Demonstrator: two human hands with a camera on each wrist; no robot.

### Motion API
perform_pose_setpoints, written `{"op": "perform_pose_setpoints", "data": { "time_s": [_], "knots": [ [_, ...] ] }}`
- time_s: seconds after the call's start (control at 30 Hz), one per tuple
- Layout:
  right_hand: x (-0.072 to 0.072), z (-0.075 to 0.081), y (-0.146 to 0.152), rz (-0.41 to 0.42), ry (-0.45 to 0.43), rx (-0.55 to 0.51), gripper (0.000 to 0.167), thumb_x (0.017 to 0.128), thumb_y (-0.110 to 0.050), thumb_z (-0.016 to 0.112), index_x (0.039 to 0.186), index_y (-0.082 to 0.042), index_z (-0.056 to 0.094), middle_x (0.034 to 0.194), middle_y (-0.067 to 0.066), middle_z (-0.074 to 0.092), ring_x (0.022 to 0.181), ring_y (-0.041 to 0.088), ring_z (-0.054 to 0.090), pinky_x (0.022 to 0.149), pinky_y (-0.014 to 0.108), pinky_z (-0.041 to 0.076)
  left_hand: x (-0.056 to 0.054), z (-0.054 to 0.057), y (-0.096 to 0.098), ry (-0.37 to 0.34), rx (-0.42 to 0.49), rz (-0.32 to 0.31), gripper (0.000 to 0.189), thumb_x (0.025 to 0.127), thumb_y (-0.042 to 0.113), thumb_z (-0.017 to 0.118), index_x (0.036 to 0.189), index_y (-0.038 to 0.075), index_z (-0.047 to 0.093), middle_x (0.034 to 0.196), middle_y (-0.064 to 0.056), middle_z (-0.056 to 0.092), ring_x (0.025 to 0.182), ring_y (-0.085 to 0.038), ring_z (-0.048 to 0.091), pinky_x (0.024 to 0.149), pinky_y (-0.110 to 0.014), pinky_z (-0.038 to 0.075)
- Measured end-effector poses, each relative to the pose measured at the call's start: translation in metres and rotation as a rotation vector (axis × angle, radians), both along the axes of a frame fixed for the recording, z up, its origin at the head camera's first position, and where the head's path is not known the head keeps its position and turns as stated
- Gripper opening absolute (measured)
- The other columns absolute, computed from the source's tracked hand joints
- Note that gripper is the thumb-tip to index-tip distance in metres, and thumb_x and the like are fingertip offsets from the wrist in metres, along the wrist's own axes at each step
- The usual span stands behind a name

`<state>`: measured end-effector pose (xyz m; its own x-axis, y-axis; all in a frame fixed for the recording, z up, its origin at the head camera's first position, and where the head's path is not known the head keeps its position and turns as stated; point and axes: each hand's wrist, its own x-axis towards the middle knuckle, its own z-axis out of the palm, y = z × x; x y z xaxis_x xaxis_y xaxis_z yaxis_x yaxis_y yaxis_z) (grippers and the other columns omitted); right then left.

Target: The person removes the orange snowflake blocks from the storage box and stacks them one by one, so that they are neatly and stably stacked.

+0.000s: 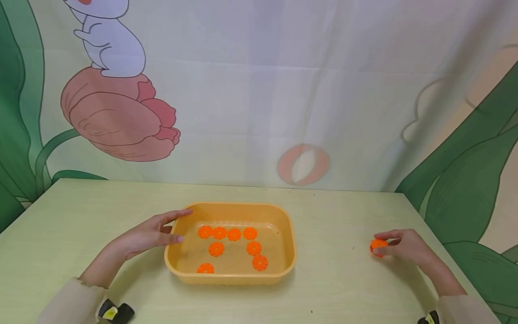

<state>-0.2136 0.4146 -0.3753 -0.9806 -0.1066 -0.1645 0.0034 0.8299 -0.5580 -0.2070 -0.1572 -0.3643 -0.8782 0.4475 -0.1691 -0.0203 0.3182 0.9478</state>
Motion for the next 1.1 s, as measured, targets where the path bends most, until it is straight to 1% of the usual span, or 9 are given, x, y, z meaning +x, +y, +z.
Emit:
{"op": "perform_pose_setpoints", "data": {
  "time_s": [0.23, 0.43, 0.6, 0.77, 1.03, 1.1],
  "knots": [
    [-0.0043, -0.0005, 0.001, 0.002, -0.034, -0.032, 0.05, 0.076, -0.019, 0.073, 0.113, 0.01, 0.058, 0.109, 0.024, 0.059, 0.074, 0.005, 0.057, 0.061, 0.024, 0.049, 0.0002, -0.0007, -0.0004, 0.002, 0.014, -0.005, 0.066, 0.085, 0.008, 0.062, 0.141, 0.003, 0.029, 0.149, -0.021, 0.012, 0.123, -0.043, 0.037, 0.093, -0.045, 0.042],
    [-0.006, 0.0004, -0.0018, 0.021, -0.041, 0.031, 0.051, 0.074, -0.024, 0.075, 0.111, 0.009, 0.06, 0.107, 0.023, 0.06, 0.08, 0.012, 0.056, 0.062, 0.023, 0.047, 0.0004, -0.0006, 0.0, 0.0, 0.018, -0.005, 0.066, 0.085, 0.008, 0.062, 0.142, 0.003, 0.029, 0.149, -0.021, 0.013, 0.121, -0.042, 0.04, 0.092, -0.043, 0.044],
    [-0.0063, -0.001, -0.0039, 0.032, -0.024, 0.07, 0.052, 0.072, -0.027, 0.076, 0.108, 0.008, 0.062, 0.104, 0.021, 0.062, 0.079, 0.015, 0.054, 0.06, 0.023, 0.046, 0.0004, -0.0001, -0.0002, -0.001, 0.017, -0.012, 0.066, 0.085, 0.008, 0.061, 0.142, 0.003, 0.029, 0.149, -0.021, 0.012, 0.118, -0.04, 0.043, 0.09, -0.04, 0.045],
    [-0.0053, -0.0018, -0.0044, 0.052, 0.001, 0.098, 0.053, 0.07, -0.028, 0.078, 0.106, 0.008, 0.063, 0.101, 0.02, 0.063, 0.08, 0.017, 0.054, 0.061, 0.023, 0.047, 0.0004, -0.001, -0.0009, -0.007, 0.012, -0.011, 0.065, 0.085, 0.007, 0.061, 0.142, 0.004, 0.029, 0.149, -0.02, 0.012, 0.119, -0.039, 0.043, 0.091, -0.041, 0.045],
    [-0.0043, -0.0038, -0.0009, 0.077, 0.018, 0.085, 0.049, 0.07, -0.024, 0.078, 0.105, 0.008, 0.064, 0.1, 0.02, 0.064, 0.08, 0.017, 0.056, 0.062, 0.022, 0.047, 0.0002, 0.0002, -0.0012, -0.002, 0.017, -0.021, 0.066, 0.085, 0.008, 0.061, 0.142, 0.003, 0.028, 0.149, -0.021, 0.011, 0.12, -0.04, 0.042, 0.091, -0.041, 0.045],
    [-0.0041, -0.0038, -0.0005, 0.084, 0.02, 0.076, 0.048, 0.07, -0.023, 0.078, 0.105, 0.008, 0.064, 0.1, 0.02, 0.064, 0.079, 0.015, 0.056, 0.062, 0.022, 0.047, 0.0003, -0.0001, -0.001, -0.005, 0.018, -0.017, 0.066, 0.085, 0.007, 0.061, 0.142, 0.004, 0.028, 0.149, -0.02, 0.011, 0.119, -0.04, 0.042, 0.09, -0.04, 0.045]
  ]
}}
